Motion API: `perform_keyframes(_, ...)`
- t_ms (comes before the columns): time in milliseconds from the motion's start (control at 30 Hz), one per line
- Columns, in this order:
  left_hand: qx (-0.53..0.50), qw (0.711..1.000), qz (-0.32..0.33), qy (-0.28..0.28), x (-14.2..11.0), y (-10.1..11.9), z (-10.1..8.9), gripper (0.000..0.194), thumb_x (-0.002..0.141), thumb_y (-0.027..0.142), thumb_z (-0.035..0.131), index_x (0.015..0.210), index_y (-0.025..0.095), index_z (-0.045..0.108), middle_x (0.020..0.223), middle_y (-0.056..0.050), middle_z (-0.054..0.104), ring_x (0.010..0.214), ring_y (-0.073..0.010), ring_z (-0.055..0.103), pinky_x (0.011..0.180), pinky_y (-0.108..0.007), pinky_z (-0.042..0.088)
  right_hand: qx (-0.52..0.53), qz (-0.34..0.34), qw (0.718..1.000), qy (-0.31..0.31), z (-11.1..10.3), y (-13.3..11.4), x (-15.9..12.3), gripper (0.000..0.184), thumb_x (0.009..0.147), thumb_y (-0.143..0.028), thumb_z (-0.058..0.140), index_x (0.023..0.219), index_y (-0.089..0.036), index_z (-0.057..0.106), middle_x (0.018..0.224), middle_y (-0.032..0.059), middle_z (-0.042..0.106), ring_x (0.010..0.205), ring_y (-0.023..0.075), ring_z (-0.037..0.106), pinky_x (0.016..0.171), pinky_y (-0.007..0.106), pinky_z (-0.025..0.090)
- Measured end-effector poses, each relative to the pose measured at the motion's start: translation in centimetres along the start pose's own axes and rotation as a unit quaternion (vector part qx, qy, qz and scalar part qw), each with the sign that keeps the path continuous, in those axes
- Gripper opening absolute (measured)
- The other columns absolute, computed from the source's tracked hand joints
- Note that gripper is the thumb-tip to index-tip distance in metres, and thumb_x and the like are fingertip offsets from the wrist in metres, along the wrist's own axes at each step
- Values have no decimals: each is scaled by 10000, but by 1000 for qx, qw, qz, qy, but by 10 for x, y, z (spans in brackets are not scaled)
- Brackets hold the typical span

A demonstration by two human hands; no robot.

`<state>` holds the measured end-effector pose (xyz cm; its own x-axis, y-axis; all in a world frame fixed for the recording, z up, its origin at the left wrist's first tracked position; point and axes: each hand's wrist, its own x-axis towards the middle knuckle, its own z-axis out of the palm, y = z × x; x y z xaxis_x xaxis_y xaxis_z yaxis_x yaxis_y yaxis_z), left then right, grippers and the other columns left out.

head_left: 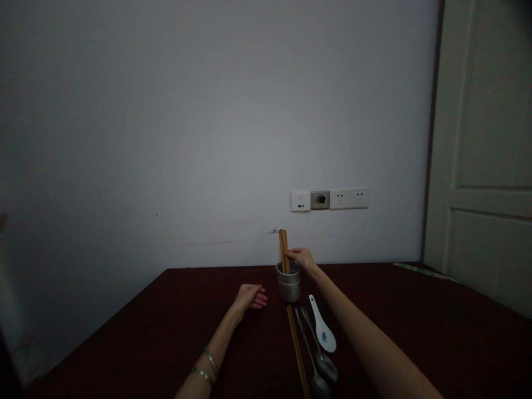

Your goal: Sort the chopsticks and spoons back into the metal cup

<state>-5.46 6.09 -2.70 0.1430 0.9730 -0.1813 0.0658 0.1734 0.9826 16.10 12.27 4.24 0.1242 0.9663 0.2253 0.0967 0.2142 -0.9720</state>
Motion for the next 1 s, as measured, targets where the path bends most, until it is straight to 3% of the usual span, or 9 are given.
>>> perform_keyframes(533, 11, 1000, 1, -6, 8, -6, -3, 260, 764, 353, 491, 773, 101, 556, 580, -43, 625, 481, -120, 589, 487, -218, 425, 43, 4, 999, -17, -1, 7, -3, 165, 546, -202, 707, 674, -103, 676, 628, 61, 687, 603, 163, 635, 584, 232, 490)
perform_keyframes(767, 21, 1000, -10, -1, 8, -4, -1, 247, 772, 340, 488, 754, 105, 562, 571, -39, 622, 477, -124, 587, 497, -228, 429, 41, 20, 999, -11, -2, 4, -8, 139, 527, -193, 724, 627, -115, 667, 610, 59, 682, 592, 160, 629, 563, 224, 480)
perform_keyframes(1000, 23, 1000, -2, 1, 5, -3, -1, 245, 769, 339, 489, 755, 104, 558, 573, -43, 623, 467, -115, 579, 482, -214, 418, 51, 42, 997, -31, -12, -1, -14, 230, 553, -266, 721, 716, -110, 676, 708, 81, 690, 619, 149, 621, 537, 215, 461)
